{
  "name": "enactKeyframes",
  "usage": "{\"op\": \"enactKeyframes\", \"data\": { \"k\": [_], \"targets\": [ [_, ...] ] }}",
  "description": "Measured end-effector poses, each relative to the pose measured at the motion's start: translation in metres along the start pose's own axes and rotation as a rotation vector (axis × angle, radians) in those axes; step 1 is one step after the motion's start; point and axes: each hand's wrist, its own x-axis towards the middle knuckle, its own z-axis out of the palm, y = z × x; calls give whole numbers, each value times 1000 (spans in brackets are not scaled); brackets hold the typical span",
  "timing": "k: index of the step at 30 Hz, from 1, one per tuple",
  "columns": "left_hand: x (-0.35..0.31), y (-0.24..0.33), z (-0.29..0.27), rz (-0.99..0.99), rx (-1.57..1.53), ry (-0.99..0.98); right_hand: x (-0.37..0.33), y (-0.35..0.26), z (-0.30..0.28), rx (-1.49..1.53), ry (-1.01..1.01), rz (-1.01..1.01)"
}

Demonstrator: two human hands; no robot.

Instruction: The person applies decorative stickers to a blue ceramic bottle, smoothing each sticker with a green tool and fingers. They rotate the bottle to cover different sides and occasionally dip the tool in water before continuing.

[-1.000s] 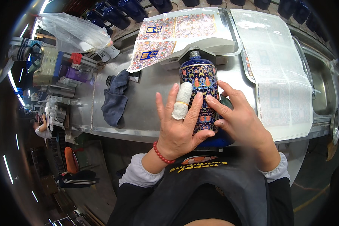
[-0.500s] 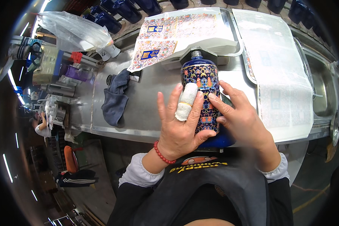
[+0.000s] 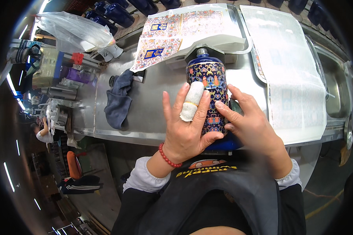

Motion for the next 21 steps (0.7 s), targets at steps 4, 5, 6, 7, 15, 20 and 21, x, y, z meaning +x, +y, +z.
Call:
{"op": "enactKeyframes", "data": {
  "k": [4, 5, 6, 7, 15, 20, 21],
  "targets": [
    [0, 0, 1, 6, -22, 8, -3, -2, 0, -7, -14, -8],
    [0, 0, 1, 5, -29, 7, -3, -2, -1, -5, -23, -11],
    [0, 0, 1, 8, -25, 6, -3, -3, -1, -2, -32, -16],
    [0, 0, 1, 9, -22, 4, -3, -3, -1, -1, -9, -25],
    [-9, -9, 7, -8, -153, -13, -16, -7, -2, 37, -68, -8],
    [-31, -7, 8, 14, -158, 3, -35, -14, 0, 43, -102, 5],
    [-34, -6, 8, 22, -145, -9, -37, -16, 2, 54, -108, 16]
  ]
}}
